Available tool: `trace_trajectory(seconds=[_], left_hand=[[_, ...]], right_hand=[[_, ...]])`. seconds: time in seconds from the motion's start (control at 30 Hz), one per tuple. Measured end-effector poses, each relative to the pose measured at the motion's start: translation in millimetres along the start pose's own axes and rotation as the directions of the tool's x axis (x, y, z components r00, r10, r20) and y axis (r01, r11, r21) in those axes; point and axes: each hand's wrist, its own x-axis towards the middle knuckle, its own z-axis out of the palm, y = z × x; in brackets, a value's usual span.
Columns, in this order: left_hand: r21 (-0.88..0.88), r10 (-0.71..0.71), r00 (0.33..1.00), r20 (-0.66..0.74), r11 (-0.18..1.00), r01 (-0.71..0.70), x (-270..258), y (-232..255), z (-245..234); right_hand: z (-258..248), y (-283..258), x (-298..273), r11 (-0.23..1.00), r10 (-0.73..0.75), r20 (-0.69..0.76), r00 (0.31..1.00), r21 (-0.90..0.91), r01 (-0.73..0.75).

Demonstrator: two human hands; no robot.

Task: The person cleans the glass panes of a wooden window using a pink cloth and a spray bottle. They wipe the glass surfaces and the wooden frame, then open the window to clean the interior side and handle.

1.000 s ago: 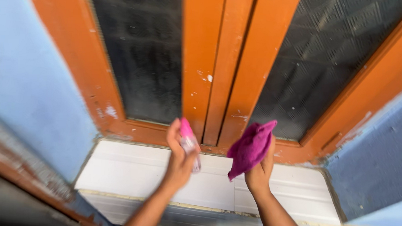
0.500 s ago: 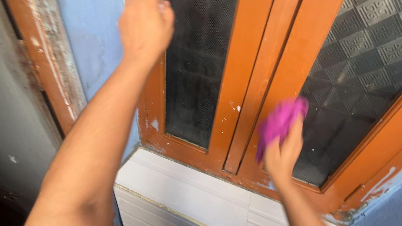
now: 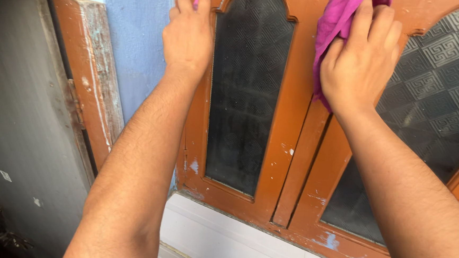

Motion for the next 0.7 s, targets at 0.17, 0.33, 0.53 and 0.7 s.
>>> trace_trajectory(seconds=[0.17,0.33,0.53,0.7], left_hand=[[0.052,0.031,0.997,-0.071,0.998,-0.028,-25.0,9.7,2.0],[-0.155,0.182,0.969,0.165,0.975,-0.157,-133.3,50.7,7.4],[-0.350,0.246,0.933,0.264,0.925,-0.146,-182.3,65.2,10.2],[-0.134,0.101,0.979,0.177,0.988,-0.077,-115.9,30.9,12.6]], right_hand=[[13.0,-1.2,-12.1,1.000,0.001,0.010,1.000,0.010,-0.001],[22.6,-8.0,-48.9,0.995,0.072,0.071,0.995,0.069,-0.077],[22.1,-13.2,-69.2,0.997,0.056,0.114,0.992,0.040,-0.061],[19.9,-13.6,-68.1,0.997,0.027,0.143,0.989,0.069,-0.037]])
